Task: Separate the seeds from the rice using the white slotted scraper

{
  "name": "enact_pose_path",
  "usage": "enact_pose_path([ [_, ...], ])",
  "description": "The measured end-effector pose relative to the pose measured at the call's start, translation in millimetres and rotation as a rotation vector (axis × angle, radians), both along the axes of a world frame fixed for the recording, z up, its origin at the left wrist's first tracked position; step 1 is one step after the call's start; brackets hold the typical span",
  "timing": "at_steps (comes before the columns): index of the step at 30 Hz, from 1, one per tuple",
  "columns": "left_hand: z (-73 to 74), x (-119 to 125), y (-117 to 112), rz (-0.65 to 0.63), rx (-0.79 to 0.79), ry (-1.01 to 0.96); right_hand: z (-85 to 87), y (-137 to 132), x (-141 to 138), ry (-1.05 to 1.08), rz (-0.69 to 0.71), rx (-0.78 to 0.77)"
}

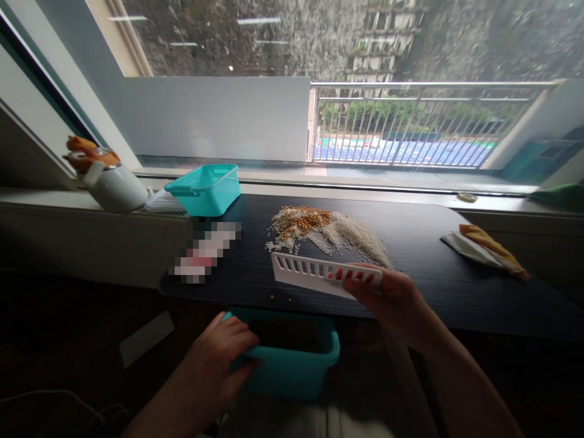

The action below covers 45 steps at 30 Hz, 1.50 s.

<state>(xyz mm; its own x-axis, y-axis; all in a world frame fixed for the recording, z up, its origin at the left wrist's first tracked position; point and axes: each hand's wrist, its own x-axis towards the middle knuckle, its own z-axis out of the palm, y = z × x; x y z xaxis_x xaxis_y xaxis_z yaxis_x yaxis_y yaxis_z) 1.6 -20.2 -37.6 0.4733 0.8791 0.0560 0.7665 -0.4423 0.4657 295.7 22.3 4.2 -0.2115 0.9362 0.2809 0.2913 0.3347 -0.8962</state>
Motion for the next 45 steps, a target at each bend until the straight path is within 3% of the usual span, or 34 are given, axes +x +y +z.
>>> enact_pose_path([
  [4,-2.5,-12.3,0.0,-0.006,0.048,-0.017,1.1,-9.8,-19.6,-0.052,0.137,-0.059],
  [7,-2.5,-13.9,0.1,0.002,0.055,-0.012,-8.8,-18.0,-23.3,0.008,0.101,-0.095],
  [12,-0.5,-1.1,1.1,0.007,0.023,0.005,-27.9,-11.6,-3.8,0.107,-0.230,-0.059],
  [15,0.8,9.4,1.8,0.019,-0.009,0.005,-26.8,-0.6,4.9,0.108,-0.441,0.019],
  [17,0.7,14.6,2.3,0.035,-0.026,0.010,-23.3,6.5,-1.3,0.140,-0.492,0.043],
  [22,-4.9,17.6,3.4,0.031,-0.035,0.032,-22.7,24.5,-47.6,0.270,-0.325,0.008],
  [26,-8.7,15.9,2.9,0.020,0.019,0.024,-32.7,39.0,-62.7,0.280,-0.354,0.002],
  [38,-5.7,21.7,1.3,0.042,-0.028,0.119,-37.6,49.1,2.4,0.110,-0.764,0.128],
  [45,-4.7,23.6,2.0,0.063,-0.079,0.157,-35.9,59.0,27.0,-0.110,-0.818,0.218],
])
